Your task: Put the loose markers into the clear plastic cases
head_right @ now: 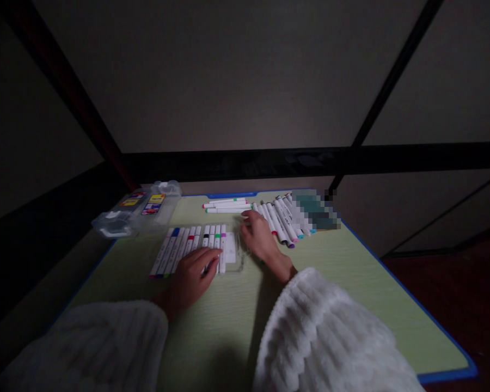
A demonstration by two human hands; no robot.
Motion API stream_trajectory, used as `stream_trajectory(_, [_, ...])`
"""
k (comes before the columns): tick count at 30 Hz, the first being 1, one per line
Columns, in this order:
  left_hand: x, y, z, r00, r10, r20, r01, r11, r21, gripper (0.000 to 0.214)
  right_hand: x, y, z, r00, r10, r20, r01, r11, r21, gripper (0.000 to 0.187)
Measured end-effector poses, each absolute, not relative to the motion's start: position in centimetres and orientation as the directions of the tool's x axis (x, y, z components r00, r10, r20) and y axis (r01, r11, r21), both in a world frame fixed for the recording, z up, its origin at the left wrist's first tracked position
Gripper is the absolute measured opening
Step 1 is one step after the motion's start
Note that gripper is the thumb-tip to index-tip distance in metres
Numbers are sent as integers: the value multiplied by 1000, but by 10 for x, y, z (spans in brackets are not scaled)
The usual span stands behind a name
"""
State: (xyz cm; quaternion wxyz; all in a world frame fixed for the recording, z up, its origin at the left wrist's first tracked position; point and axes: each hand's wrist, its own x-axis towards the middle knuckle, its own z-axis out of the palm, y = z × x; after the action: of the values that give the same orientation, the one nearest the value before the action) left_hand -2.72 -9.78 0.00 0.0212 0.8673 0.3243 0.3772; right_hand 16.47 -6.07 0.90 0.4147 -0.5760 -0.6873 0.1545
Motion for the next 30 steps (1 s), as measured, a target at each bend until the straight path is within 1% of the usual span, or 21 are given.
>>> stream_trajectory(3, [-27,-98,1,501,576,646,551,-788,275,19,153,-58,6,3,940,341,582,276,-765,34])
stream_trajectory(7, [-26,-99,2,507,576,641,545,-790,279,20,144,-52,8,26,957,290,609,215,-764,38])
stream_trajectory(11, [-26,-99,3,512,576,637,550,-790,272,19,143,-46,9,11,952,305,705,209,-678,42])
stream_trajectory(14, [-26,-99,3,523,580,625,545,-791,277,18,143,-41,6,-29,946,324,785,222,-578,44])
stream_trajectory(17, [-26,-99,3,533,580,616,540,-793,280,18,141,-35,4,-68,949,307,846,218,-487,46])
stream_trajectory(21, [-26,-99,3,548,582,601,534,-796,285,18,137,-25,2,-70,955,288,870,199,-450,48])
stream_trajectory(23, [-26,-99,3,552,583,597,530,-797,288,18,136,-18,2,-80,955,284,883,201,-425,46])
stream_trajectory(27, [-27,-100,3,555,591,585,535,-793,293,17,135,-4,4,-120,954,274,906,218,-363,35])
stream_trajectory(30, [-27,-100,2,551,596,584,539,-789,296,17,135,4,5,-123,957,261,925,206,-318,32])
